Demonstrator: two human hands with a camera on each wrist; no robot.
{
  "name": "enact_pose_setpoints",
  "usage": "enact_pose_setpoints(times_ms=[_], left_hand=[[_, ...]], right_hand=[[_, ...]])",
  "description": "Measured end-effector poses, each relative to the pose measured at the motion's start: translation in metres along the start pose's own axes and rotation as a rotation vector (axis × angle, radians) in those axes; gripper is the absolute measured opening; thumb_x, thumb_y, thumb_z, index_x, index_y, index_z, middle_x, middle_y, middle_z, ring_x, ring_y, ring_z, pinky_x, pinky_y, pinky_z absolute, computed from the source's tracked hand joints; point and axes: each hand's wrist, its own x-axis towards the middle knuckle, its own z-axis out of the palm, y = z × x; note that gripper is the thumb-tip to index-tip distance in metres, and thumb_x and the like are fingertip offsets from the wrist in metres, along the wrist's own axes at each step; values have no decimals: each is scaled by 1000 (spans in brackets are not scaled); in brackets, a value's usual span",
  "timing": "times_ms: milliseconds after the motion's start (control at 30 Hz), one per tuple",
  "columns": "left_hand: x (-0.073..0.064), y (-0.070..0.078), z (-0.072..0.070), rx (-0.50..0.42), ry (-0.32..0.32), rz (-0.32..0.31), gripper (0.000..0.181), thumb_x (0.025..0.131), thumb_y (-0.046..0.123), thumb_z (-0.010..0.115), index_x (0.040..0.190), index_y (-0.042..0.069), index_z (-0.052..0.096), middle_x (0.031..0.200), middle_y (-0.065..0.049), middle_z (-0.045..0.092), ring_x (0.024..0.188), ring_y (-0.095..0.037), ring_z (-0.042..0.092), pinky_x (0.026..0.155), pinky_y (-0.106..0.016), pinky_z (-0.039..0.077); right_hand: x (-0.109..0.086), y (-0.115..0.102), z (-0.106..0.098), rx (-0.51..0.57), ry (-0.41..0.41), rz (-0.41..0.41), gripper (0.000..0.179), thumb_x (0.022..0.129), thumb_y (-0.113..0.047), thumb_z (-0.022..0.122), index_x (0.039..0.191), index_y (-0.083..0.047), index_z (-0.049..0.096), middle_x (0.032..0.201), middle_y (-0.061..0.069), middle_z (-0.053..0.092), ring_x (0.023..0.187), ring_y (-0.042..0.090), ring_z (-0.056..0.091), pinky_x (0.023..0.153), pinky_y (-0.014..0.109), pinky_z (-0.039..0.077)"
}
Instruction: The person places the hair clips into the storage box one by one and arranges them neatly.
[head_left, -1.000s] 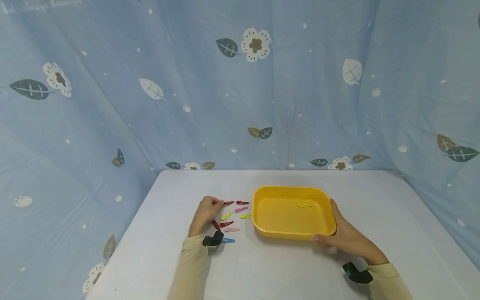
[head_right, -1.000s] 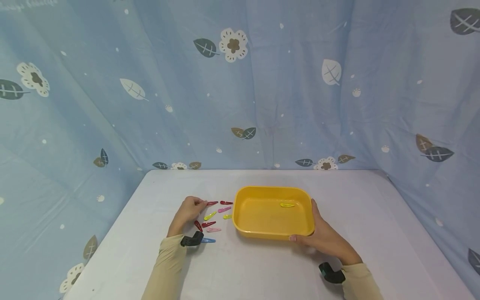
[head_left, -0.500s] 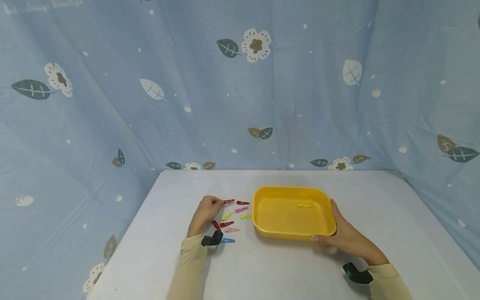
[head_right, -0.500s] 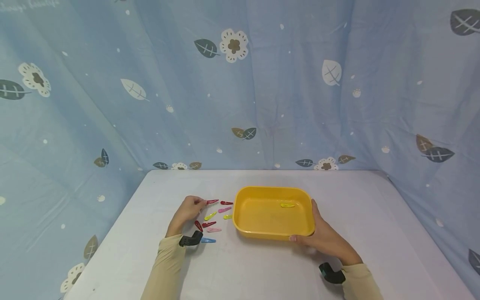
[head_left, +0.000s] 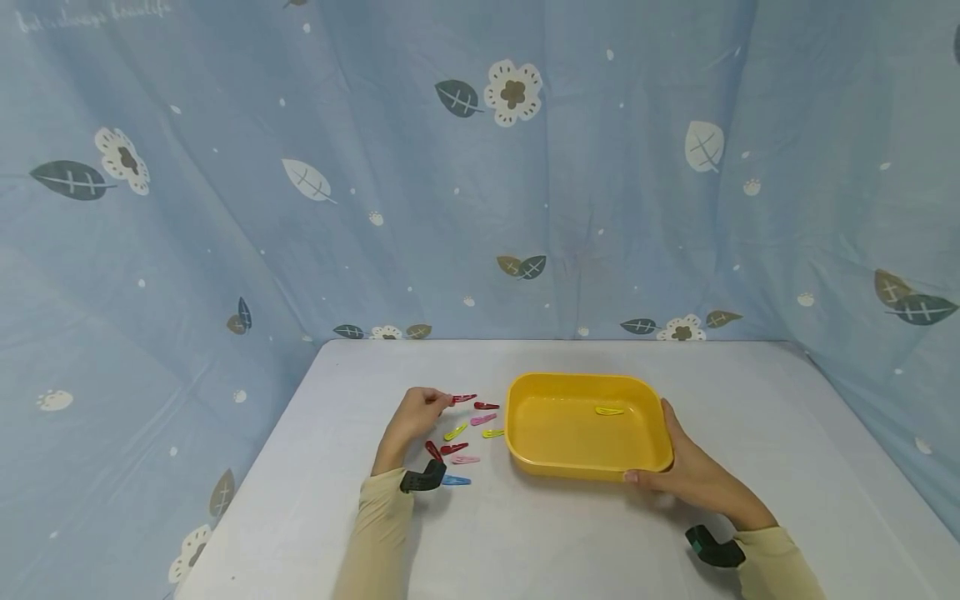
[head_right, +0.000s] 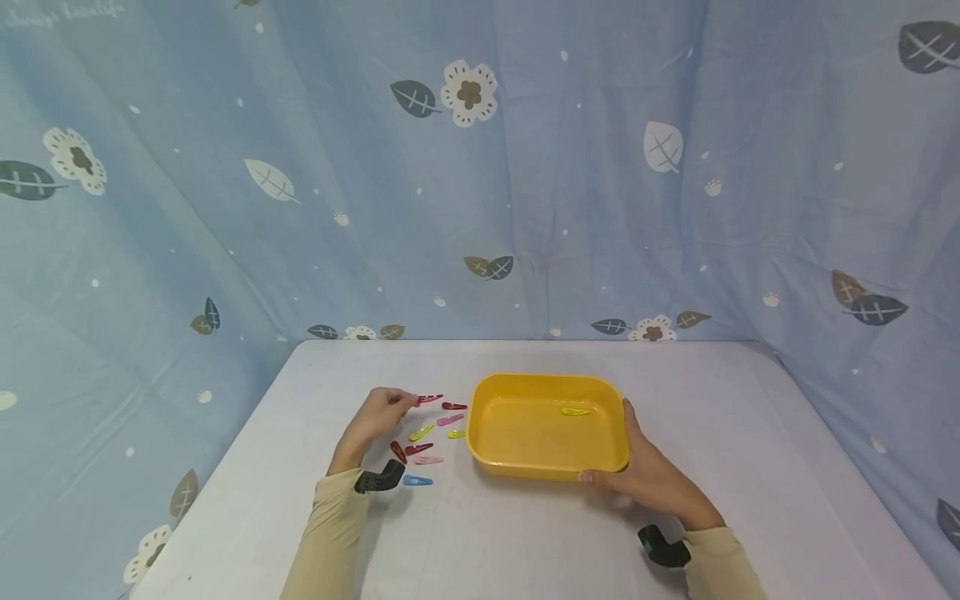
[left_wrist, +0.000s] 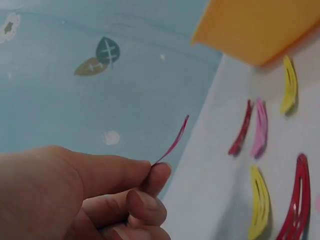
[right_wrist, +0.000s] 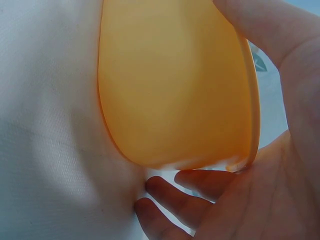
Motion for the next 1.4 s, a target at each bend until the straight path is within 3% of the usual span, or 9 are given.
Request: enact_pose_setpoints(times_ms=[233,400,533,1067,1400], left_hand=[[-6,8,-3,-70,-14,-4,30,103,28,61,109,5,78,102,-9,66,92,-21,52,78,-33,41],[-12,13,-4,-168,-27,4,30,103,26,61,111,2,77,78,-1,53,75,-18,45,68,-31,36],[-17,21,-2,-221,-37,21,31,103,26,61,112,1,76,69,1,46,66,-16,40,64,-30,34],[-28,55,7,-307,-119,63,28,102,28,62,106,5,77,71,1,50,64,-15,42,60,-25,35],[-32,71,14,-323,-188,107,32,103,28,61,111,1,75,71,1,49,70,-16,47,61,-23,35]], right_hand=[[1,2,2,5,4,2,130,84,-36,85,164,-12,-15,165,25,27,137,38,47,109,67,40],[2,4,4,-2,-1,15,132,84,-38,85,164,-11,-16,166,27,24,140,42,44,109,70,38],[3,4,4,0,-10,34,133,84,-39,84,163,-9,-18,168,29,19,142,44,42,110,71,37],[0,-1,2,-30,-20,82,137,84,-45,83,161,-7,-25,169,33,7,149,52,31,112,75,31],[-2,1,1,-32,-8,40,134,86,-41,82,161,-6,-23,167,34,14,144,49,40,109,70,38]])
